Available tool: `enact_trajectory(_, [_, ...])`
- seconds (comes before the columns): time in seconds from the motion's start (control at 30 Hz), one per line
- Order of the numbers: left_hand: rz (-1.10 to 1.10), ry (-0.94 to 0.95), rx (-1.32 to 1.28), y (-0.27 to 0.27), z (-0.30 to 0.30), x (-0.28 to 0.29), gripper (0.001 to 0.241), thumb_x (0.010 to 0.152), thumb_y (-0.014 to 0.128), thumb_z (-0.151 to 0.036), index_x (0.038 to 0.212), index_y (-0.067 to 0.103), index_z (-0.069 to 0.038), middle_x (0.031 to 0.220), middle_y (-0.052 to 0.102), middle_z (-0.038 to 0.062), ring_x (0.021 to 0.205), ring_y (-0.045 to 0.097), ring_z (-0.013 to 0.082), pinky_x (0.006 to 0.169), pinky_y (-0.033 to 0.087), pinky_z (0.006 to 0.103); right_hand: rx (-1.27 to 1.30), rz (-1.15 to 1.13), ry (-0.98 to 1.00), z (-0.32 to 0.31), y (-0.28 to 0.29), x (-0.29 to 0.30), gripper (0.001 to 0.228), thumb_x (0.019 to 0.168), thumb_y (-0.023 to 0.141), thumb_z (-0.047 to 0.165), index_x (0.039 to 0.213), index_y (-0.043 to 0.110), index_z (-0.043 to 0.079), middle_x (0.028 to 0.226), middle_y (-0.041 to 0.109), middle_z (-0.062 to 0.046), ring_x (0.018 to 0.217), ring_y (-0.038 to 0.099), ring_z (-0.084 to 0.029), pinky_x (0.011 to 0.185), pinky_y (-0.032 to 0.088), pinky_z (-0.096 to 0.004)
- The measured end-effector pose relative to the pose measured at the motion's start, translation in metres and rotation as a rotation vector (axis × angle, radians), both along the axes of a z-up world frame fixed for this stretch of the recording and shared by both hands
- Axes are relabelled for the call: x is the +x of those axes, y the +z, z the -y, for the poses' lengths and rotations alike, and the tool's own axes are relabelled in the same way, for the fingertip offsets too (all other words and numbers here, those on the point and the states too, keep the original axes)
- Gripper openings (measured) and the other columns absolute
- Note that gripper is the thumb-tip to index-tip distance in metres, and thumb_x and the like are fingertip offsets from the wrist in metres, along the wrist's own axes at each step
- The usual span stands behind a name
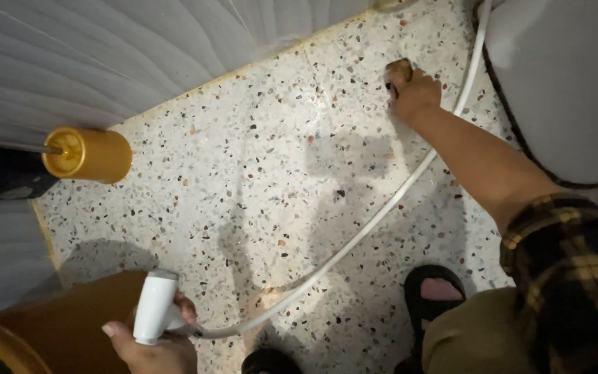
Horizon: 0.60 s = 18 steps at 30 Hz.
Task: The person scrubs the inside of a toilet bowl with a yellow toilet brush while simultaneously rinsing it with a handheld bidet sprayer. After cleaning the bowl, the person uses the sprayer and a small sponge to clean the bathroom floor around the toilet base.
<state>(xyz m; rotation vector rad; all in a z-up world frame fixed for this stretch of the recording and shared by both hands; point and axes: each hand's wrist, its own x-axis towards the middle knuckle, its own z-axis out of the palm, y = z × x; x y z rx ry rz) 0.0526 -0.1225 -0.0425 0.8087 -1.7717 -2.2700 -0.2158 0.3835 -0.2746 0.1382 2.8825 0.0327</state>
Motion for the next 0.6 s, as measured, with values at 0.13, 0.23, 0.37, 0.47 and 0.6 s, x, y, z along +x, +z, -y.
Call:
enact_trajectory(0.13, [0.116,-0.007,-0.118,0.001,-0.024,-0.014,0.074,0.11,0.014,-0.057,0.13,0.052,0.003,0.096,0.064,0.019,0.068,0.059,0.022,0.058,0.049,0.0346,-0.178,0.103,-0.076,0.061,0.057,0.033,0.059,0.099,0.045,0.015,0.155,0.027,0.011,0.144,0.04,-0.03,0.078,0.062,-0.032,0.069,0.052,-0.039])
enact_trajectory(0.23, [0.152,-0.125,-0.254,-0.021,-0.051,-0.023,0.067,0.108,0.022,-0.049,0.122,0.057,0.006,0.092,0.068,0.021,0.065,0.063,0.0241,0.053,0.053,0.0361,-0.196,0.154,0.225,0.114,0.041,0.062,0.065,0.102,0.036,0.015,0.162,0.012,0.022,0.144,0.043,-0.028,0.064,0.064,-0.026,0.052,0.056,-0.032])
enact_trajectory(0.37, [0.159,-0.548,-0.699,-0.025,-0.108,-0.034,0.07,0.098,0.022,-0.042,0.093,0.077,0.002,0.058,0.069,0.01,0.049,0.061,0.0194,0.04,0.045,0.0333,-0.387,0.185,0.688,0.149,-0.004,0.089,0.06,0.094,0.056,0.027,0.152,0.046,0.04,0.148,0.049,-0.012,0.089,0.061,-0.025,0.094,0.045,-0.051])
enact_trajectory(0.47, [-0.124,-0.656,-0.721,-0.015,-0.129,-0.031,0.076,0.102,0.021,-0.049,0.095,0.075,0.004,0.069,0.076,0.015,0.057,0.072,0.0236,0.047,0.056,0.0344,-0.696,0.124,0.528,0.148,0.051,0.073,0.052,0.105,0.031,0.048,0.14,0.06,0.023,0.157,0.042,-0.02,0.064,0.069,-0.015,0.062,0.061,-0.025])
enact_trajectory(0.6, [-0.029,-0.625,-0.606,-0.014,-0.112,-0.014,0.077,0.098,0.026,-0.053,0.104,0.074,0.008,0.078,0.078,0.017,0.061,0.07,0.0246,0.053,0.053,0.0352,-0.285,0.089,0.412,0.105,0.057,0.021,0.028,0.111,0.027,0.042,0.124,0.042,0.022,0.09,0.061,-0.007,0.067,0.063,-0.022,0.048,0.056,-0.036])
